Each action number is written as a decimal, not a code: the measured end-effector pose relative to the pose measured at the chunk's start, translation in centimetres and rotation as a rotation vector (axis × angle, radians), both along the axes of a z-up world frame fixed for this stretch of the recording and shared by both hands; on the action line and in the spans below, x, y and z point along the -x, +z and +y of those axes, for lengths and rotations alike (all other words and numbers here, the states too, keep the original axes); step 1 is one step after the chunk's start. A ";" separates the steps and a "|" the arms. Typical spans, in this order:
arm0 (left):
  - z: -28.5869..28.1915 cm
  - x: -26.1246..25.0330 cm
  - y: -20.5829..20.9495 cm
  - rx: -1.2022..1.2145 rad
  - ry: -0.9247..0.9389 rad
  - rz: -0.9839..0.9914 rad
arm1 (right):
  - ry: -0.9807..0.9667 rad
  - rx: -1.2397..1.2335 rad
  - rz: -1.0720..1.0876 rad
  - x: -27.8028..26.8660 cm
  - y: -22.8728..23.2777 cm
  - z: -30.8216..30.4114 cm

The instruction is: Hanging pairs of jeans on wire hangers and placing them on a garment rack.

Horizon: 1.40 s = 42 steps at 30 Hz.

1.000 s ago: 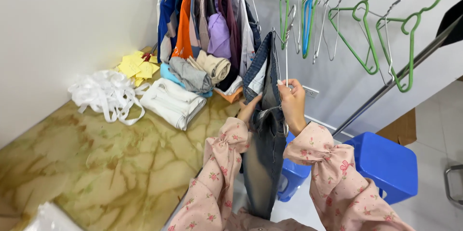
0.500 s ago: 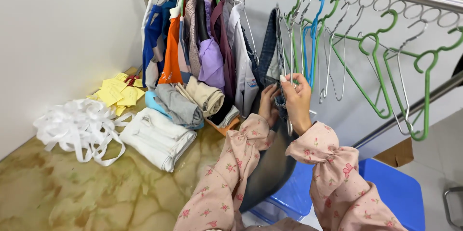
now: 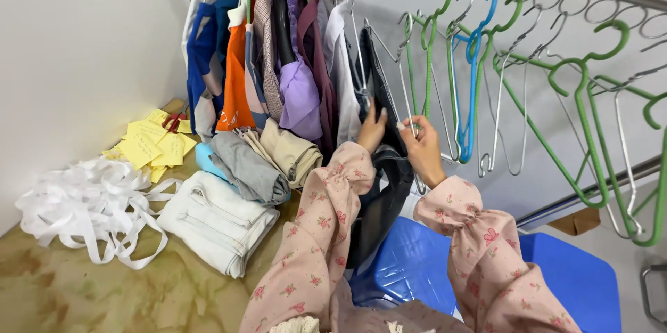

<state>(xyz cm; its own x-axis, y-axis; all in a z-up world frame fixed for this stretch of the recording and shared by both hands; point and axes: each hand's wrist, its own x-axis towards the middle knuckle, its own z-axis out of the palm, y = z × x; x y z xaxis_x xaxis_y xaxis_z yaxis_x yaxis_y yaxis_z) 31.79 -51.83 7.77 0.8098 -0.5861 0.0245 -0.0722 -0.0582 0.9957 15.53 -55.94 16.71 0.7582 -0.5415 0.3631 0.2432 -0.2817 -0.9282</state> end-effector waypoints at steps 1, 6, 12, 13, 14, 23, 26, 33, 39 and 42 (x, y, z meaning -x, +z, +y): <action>0.9 -0.5 0.3 -0.003 -0.003 -0.002 | -0.003 -0.003 -0.002 -0.5 0.1 -0.4; 3.2 -2.9 -2.2 -0.005 0.004 0.078 | -0.035 0.039 0.079 -2.2 -0.9 -1.4; 3.6 -0.8 0.8 0.005 0.040 0.115 | -0.097 0.045 0.102 -5.0 -1.6 -0.6; 3.6 -0.4 1.2 0.009 0.043 0.108 | -0.094 0.049 0.095 -5.6 -1.8 -0.7; 3.7 0.1 1.6 0.018 0.036 0.138 | -0.088 0.013 0.080 -6.2 -2.1 -0.9; 6.0 4.4 12.6 0.165 0.060 0.254 | -0.040 -0.029 -0.060 -10.6 3.8 -0.8; 7.7 7.5 19.6 0.291 0.129 0.473 | -0.028 -0.006 -0.085 -11.9 5.4 -1.2; 8.1 6.1 21.2 0.262 -0.003 0.734 | -0.009 0.030 -0.072 -16.1 4.6 -2.5; 1.4 0.2 7.3 0.213 0.138 0.675 | -0.036 -0.009 -0.037 -17.1 2.3 -2.6; 3.8 1.1 8.6 0.151 0.032 0.490 | 0.011 -0.099 -0.068 -17.9 1.3 -2.9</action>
<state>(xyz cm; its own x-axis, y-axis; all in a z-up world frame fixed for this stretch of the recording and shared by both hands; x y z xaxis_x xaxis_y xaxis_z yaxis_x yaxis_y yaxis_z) 30.70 -48.08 16.33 0.7646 -0.5804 -0.2801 0.4049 0.0946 0.9094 33.44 -58.86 17.98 0.7398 -0.5693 0.3586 0.3089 -0.1860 -0.9327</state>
